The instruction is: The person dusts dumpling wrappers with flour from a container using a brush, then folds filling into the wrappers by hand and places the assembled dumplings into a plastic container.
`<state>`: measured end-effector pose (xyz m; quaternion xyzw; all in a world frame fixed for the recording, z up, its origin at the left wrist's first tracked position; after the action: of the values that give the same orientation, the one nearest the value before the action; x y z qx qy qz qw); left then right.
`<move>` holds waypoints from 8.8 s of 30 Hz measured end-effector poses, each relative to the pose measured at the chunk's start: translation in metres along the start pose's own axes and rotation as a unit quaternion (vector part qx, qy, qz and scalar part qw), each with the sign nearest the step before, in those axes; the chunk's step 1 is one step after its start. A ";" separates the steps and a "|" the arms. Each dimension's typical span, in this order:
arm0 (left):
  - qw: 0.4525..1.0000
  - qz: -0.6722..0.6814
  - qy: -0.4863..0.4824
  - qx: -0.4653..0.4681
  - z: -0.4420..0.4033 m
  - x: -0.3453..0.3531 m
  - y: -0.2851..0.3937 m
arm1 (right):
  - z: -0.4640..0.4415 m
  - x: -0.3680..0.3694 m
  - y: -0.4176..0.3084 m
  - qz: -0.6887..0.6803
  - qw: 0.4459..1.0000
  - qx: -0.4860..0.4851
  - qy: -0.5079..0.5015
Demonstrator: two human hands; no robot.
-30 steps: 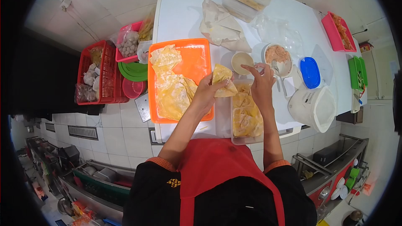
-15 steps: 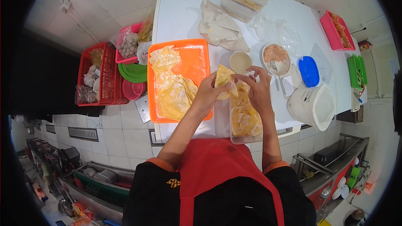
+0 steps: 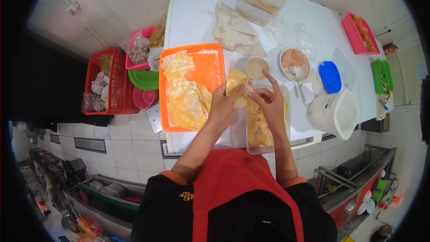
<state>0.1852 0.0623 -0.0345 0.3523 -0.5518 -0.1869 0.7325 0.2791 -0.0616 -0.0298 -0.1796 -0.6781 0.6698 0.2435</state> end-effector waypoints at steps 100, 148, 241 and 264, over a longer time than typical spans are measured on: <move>0.866 -0.191 -0.305 -0.347 0.070 0.027 -0.062 | 0.106 -0.066 -0.004 0.280 0.941 0.150 0.119; 0.994 -0.098 -0.013 -0.038 0.017 0.000 -0.016 | -0.003 0.007 -0.027 0.048 0.994 0.040 -0.094; 0.982 -0.163 -0.093 -0.032 0.031 0.020 -0.040 | 0.056 -0.033 -0.007 -0.001 0.995 0.056 0.078; 0.518 -0.774 -0.292 0.218 0.043 0.041 -0.088 | 0.112 -0.081 0.015 0.514 0.854 0.083 0.005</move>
<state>0.1684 -0.0386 -0.0643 0.7145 -0.2677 -0.6464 -0.0027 0.2803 -0.1991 -0.0500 -0.4847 -0.4305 0.7522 -0.1181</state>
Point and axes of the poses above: each hand's wrist, its own z-axis away from the middle knuckle, its own x-axis out of the palm, y = z × x, the point moved 2 cm from there along -z, towards the middle knuckle, and after that the axes turned 14 degrees about -y, right-handed, at the moved point
